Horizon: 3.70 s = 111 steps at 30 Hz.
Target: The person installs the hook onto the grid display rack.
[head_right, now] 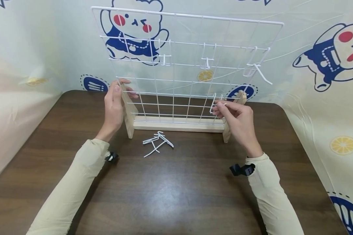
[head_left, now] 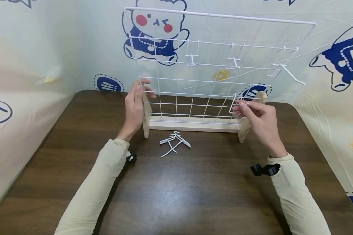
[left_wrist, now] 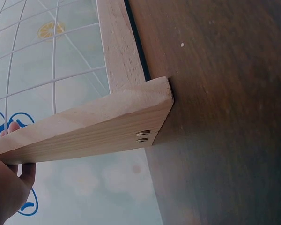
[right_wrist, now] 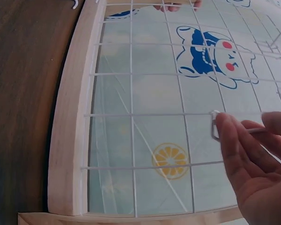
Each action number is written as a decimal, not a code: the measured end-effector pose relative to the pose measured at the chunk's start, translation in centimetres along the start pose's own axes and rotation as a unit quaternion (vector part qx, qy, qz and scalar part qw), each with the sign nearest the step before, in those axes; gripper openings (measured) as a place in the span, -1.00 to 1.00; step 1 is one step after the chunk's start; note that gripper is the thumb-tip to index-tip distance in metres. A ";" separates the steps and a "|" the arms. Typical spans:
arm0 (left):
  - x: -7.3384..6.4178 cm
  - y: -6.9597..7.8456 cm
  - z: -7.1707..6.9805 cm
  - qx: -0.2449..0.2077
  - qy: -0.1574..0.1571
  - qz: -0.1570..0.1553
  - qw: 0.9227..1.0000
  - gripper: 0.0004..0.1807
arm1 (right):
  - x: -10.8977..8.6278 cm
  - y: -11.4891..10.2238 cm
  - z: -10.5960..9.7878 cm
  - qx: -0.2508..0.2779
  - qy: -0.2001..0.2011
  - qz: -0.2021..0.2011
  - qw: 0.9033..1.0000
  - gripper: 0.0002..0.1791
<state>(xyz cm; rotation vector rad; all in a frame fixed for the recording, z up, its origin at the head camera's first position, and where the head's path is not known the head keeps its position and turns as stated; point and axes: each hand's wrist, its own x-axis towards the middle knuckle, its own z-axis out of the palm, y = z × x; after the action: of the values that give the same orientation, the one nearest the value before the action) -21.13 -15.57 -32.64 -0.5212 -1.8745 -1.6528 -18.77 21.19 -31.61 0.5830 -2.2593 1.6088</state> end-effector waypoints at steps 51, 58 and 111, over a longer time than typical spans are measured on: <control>0.0 -0.8 0.0 -0.014 0.013 -0.002 1.000 -0.61 | -2.3 -4.3 3.2 -0.159 -0.185 -0.037 0.969 -0.81; 0.1 -3.2 -0.2 -0.021 0.015 0.001 1.000 -0.61 | -2.9 -3.9 5.8 -0.185 -0.230 -0.073 0.953 -0.84; 0.1 -0.2 -0.3 -0.008 0.010 0.000 1.000 -0.63 | -5.6 -2.5 17.9 -0.418 -0.339 -0.152 0.829 -0.87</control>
<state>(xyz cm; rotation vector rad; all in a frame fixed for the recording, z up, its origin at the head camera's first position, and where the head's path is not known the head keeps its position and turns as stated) -21.28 -15.88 -32.71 -0.5098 -1.8496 -1.6679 -12.94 4.33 -37.98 1.2772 -2.8017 0.1338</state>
